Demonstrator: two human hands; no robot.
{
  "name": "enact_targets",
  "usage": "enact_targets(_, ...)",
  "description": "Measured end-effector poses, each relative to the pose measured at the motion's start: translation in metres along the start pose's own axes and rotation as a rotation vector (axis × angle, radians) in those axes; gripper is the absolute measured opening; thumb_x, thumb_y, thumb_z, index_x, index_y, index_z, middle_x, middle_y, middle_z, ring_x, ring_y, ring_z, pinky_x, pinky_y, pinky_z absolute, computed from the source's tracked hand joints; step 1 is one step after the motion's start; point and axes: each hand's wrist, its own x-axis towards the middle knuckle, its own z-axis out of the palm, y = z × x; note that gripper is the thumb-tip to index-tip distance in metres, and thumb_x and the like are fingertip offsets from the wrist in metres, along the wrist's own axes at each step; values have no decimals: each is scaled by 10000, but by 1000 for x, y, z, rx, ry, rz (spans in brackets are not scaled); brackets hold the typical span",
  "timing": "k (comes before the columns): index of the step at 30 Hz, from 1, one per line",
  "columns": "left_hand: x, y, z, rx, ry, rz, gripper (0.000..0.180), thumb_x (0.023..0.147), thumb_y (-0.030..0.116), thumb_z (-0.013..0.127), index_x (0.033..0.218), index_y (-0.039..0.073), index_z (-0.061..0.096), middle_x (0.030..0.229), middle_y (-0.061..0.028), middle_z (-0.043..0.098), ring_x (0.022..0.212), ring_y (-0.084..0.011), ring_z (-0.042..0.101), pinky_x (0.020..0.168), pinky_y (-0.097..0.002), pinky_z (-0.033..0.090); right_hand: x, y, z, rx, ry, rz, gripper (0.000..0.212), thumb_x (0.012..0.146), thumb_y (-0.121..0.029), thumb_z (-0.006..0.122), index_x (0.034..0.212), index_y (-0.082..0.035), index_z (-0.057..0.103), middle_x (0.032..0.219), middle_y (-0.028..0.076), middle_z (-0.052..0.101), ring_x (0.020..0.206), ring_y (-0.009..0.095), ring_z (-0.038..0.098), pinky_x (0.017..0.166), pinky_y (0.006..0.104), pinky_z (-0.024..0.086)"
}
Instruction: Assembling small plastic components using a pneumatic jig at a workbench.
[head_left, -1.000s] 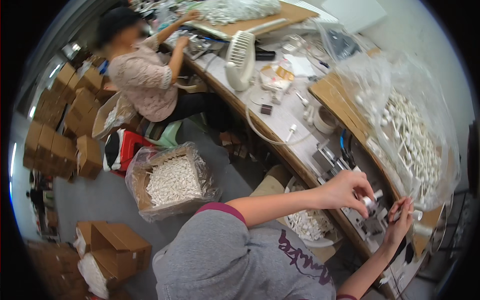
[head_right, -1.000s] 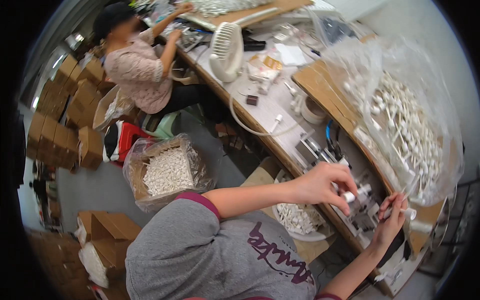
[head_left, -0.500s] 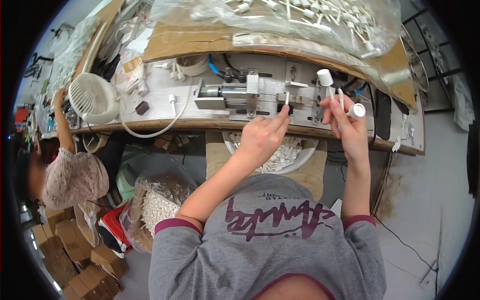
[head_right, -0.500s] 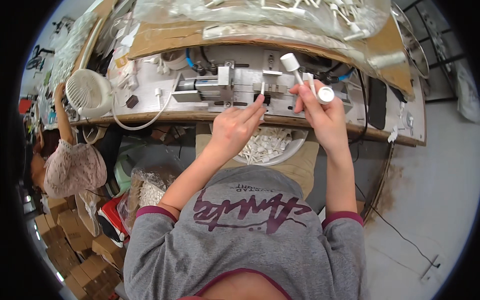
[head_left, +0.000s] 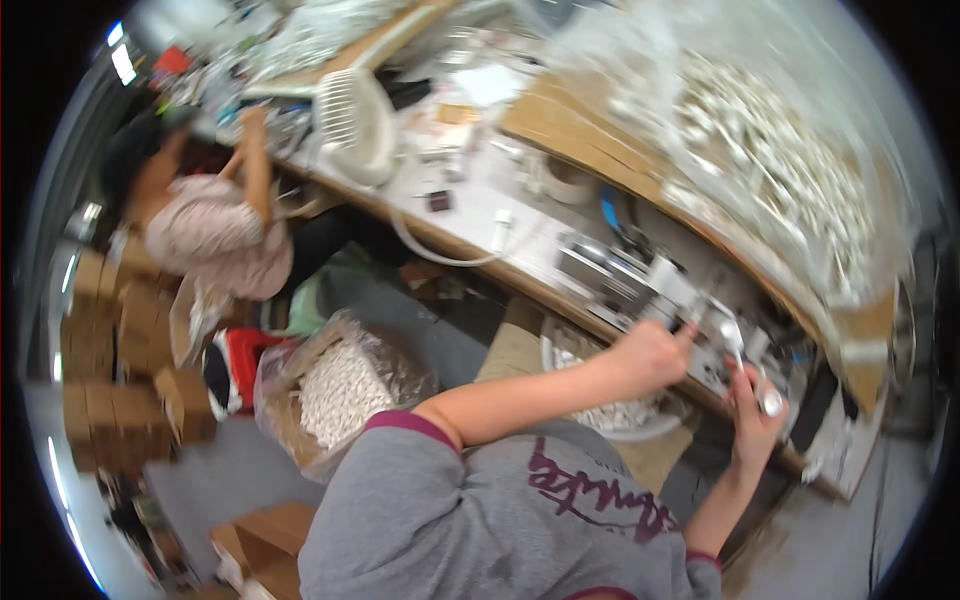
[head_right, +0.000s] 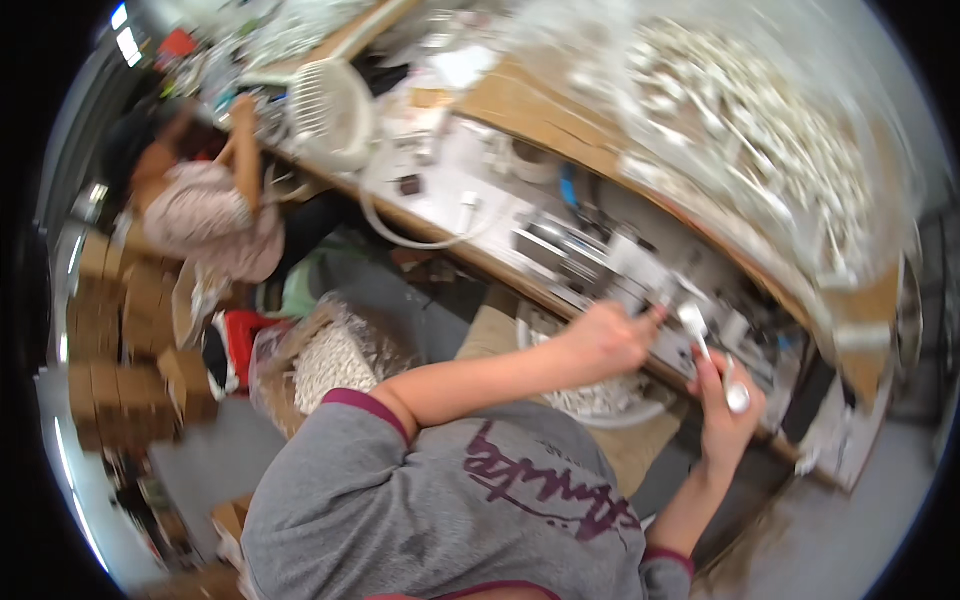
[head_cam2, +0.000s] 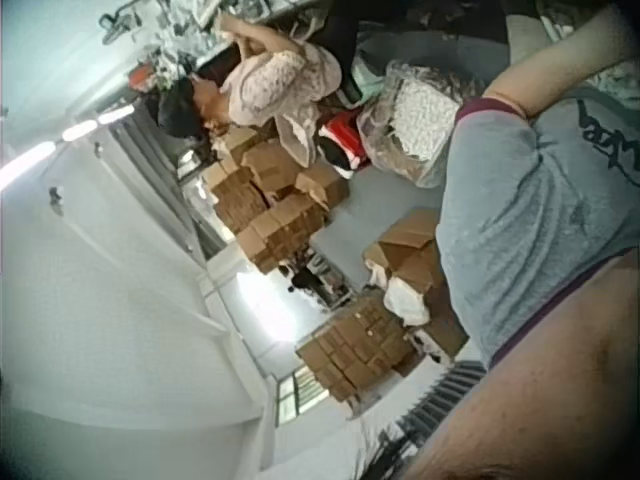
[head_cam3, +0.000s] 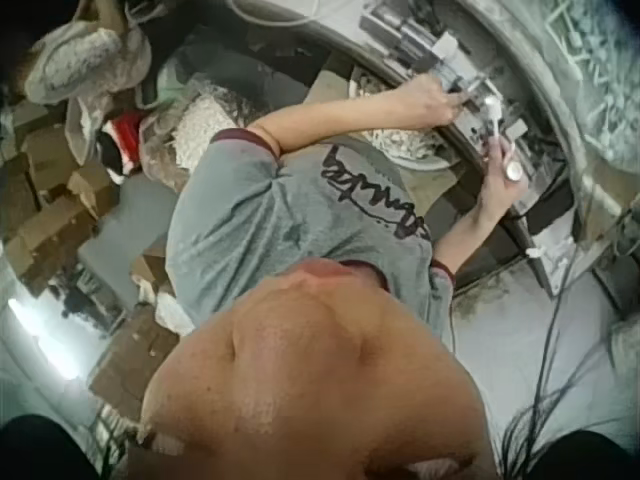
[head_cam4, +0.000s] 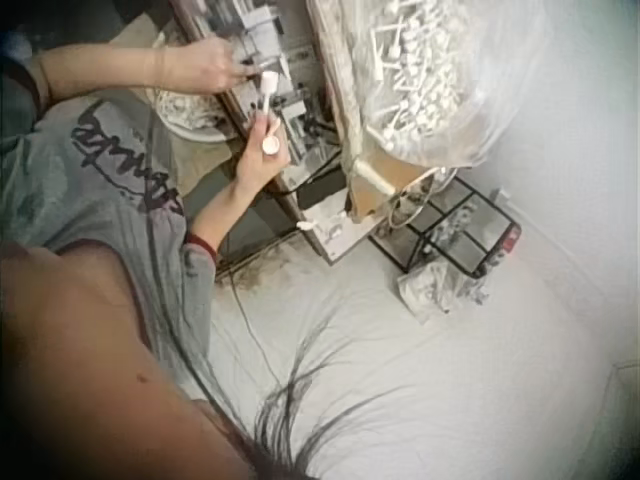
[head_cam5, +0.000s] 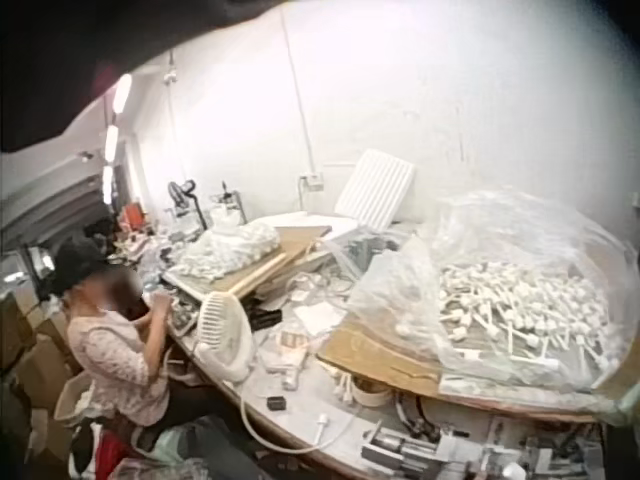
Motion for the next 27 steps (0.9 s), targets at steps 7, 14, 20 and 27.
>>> enact_targets(7, 2, -15, -66, -1103, -145, -430, 347, 827, 209, 746, 1113, 23, 688, 1088, -131, 691, 771, -174, 691, 653, -303, 556, -5, -2, -9, -190, -101, -30, 181, 847, -76, 700, 983, 41, 723, 678, 30, 602, 598, 88, 519, 553, 217, 367)
enact_targets(14, -10, -25, -72, -1589, -307, -402, 324, 805, 126, 788, 1109, 44, 712, 985, -96, 686, 873, -101, 642, 692, -235, 583, -14, -1, -5, 37, -163, -57, 172, 770, -33, 748, 921, 46, 725, 690, 51, 623, 561, 98, 539, 499, 215, 372)
enact_targets(20, -8, -19, -81, -1750, -231, -312, 306, 716, -7, 815, 1010, 13, 730, 961, -76, 702, 800, -137, 701, 716, -238, 590, -12, 20, -2, 459, -115, 62, 321, 777, -143, 801, 986, 57, 660, 702, 88, 615, 432, 71, 435, 387, 179, 281)
enact_targets(27, -6, -18, -80, -1483, -66, -60, 285, 710, 74, 805, 980, 30, 727, 925, -84, 691, 789, -194, 683, 687, -309, 558, -15, 21, 9, 514, -68, -8, 334, 822, -242, 794, 857, 44, 624, 685, 77, 603, 445, 88, 516, 365, 157, 281)
